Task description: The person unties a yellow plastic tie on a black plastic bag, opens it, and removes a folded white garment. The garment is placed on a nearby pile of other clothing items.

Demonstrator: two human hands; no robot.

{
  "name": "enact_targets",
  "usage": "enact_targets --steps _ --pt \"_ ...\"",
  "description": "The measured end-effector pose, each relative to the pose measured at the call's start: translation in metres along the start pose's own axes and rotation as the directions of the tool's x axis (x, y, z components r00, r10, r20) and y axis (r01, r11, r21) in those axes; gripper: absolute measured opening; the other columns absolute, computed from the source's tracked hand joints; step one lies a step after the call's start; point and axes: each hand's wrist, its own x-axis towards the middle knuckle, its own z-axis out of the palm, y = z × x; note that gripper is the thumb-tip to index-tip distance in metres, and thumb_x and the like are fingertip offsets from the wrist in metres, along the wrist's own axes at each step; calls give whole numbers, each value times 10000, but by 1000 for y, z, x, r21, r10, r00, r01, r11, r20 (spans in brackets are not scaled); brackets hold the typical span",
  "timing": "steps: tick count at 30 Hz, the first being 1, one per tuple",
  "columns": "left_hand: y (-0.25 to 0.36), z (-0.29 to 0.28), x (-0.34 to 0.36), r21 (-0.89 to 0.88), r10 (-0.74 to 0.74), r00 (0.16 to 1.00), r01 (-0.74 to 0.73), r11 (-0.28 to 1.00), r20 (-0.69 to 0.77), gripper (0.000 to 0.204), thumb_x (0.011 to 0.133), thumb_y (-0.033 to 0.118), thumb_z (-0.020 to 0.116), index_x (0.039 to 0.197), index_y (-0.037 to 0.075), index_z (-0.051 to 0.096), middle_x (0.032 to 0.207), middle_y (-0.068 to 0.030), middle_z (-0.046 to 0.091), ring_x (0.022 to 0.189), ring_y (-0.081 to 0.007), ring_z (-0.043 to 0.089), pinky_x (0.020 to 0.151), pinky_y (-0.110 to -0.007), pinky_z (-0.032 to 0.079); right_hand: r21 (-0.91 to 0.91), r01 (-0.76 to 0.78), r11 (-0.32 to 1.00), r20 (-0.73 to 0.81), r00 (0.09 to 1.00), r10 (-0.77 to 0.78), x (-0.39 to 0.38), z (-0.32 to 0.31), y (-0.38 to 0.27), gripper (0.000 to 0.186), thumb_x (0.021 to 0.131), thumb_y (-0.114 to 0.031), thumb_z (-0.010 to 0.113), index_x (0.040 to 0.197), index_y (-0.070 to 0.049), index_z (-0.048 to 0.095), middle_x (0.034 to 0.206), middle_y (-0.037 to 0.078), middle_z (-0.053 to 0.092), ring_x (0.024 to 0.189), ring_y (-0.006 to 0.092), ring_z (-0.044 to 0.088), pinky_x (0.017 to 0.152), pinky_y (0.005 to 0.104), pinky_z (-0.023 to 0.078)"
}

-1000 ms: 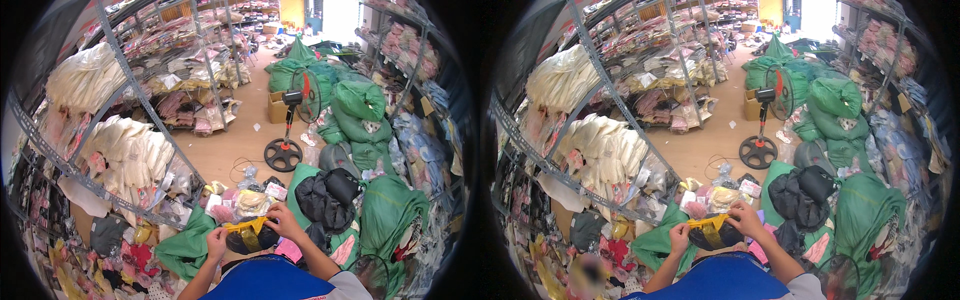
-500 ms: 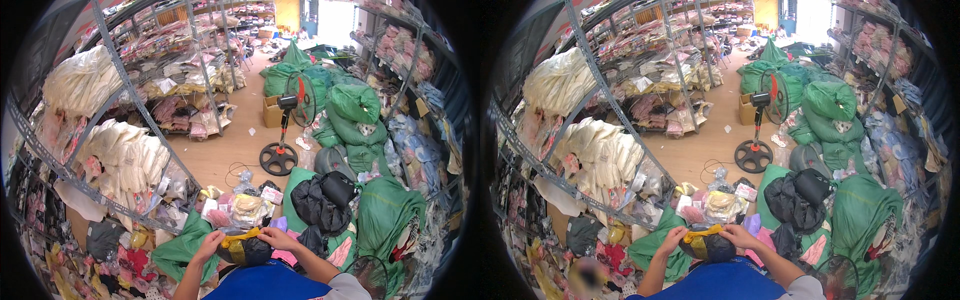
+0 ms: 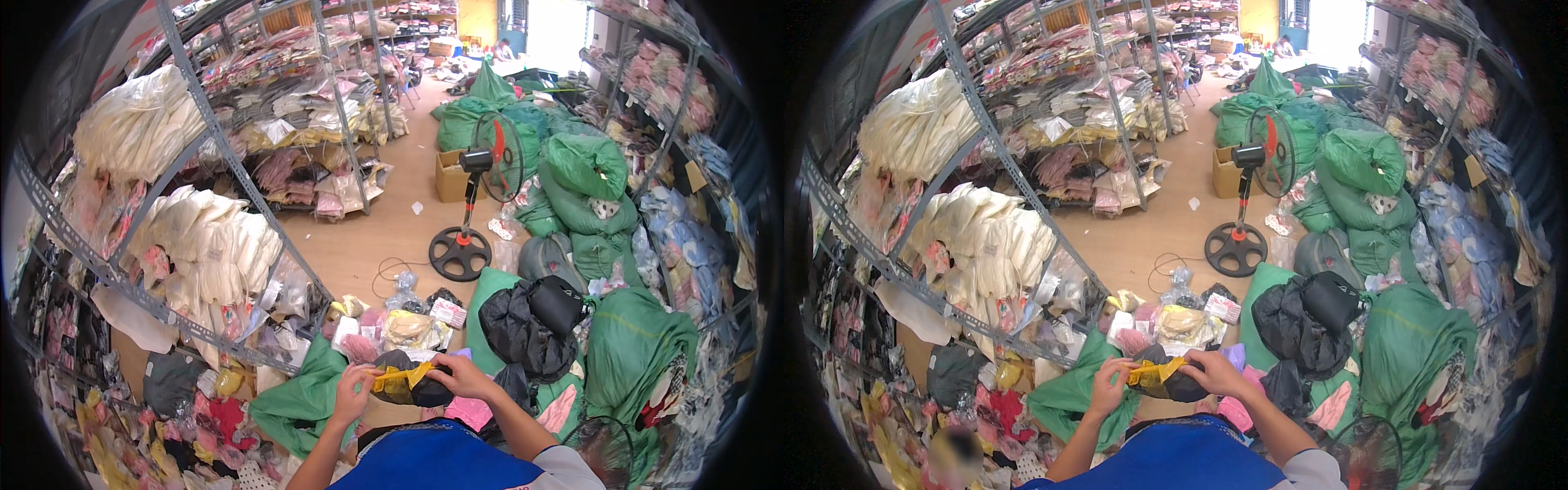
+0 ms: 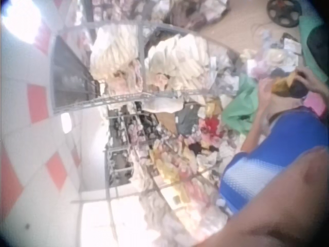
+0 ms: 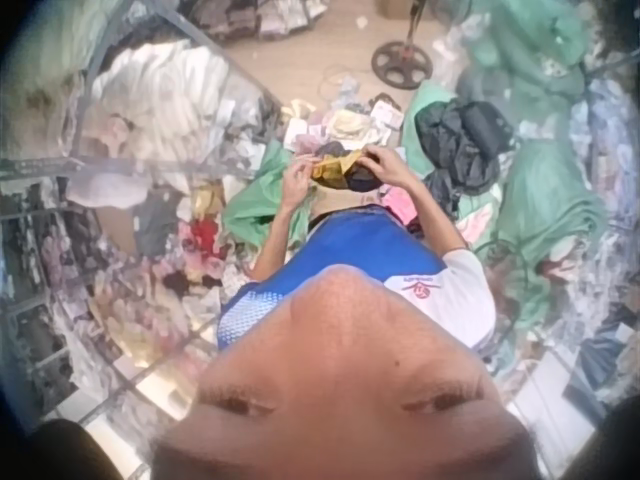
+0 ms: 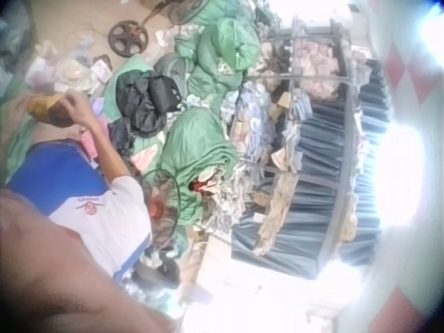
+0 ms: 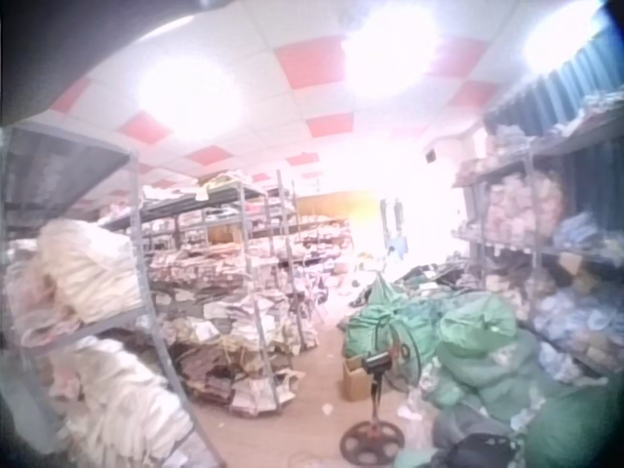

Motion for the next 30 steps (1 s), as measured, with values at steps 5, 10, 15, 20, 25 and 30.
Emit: enact_targets --steps 5,10,15,20,25,30 --pt "8 -1 -1 -164 -234 971 240 957 57 164 1001 83 599 997 -16 730 1032 -126 764 1039 -290 708 962 -377 518 2 -1 1000 -27 1000 1 1 4 4 225 981 -216 697 1061 -6 673 908 187 717 832 309 704 735 395 513" --pt "-6 -1 -10 -77 -46 999 48 996 18 136 977 80 628 1033 -3 720 1189 -160 708 1081 -312 677 962 -378 515 41 -83 996 -11 996 83 -1 9 -1 260 994 -263 684 1043 -7 682 917 207 715 842 352 701 740 416 512" --pt "0 1 -5 206 93 994 -80 975 -51 123 895 67 734 985 3 681 1330 -172 637 1137 -339 644 965 -408 519 12 -45 999 -62 997 46 -5 29 15 278 977 -290 709 1023 -16 693 833 194 706 740 321 691 674 416 509" --pt "1 20 -13 275 176 907 -70 959 -382 214 840 121 823 986 10 712 1234 -161 657 1073 -342 650 926 -412 532 61 -121 991 -227 965 132 -5 50 12 303 967 -305 727 986 -5 683 764 172 687 663 280 670 618 401 498" --pt "12 58 -26 140 34 997 -25 990 -63 289 794 152 876 1020 18 757 1103 -140 684 1003 -314 671 880 -387 541 174 -114 978 -357 918 171 3 69 24 317 964 -301 737 938 7 669 726 148 666 625 212 630 592 378 481" --pt "24 80 -20 45 23 994 -19 999 -103 316 780 141 885 1048 26 764 1100 -137 691 1029 -305 677 883 -384 541 212 -109 971 -429 883 192 6 72 33 309 962 -285 738 920 11 658 709 118 662 608 175 602 569 362 459"
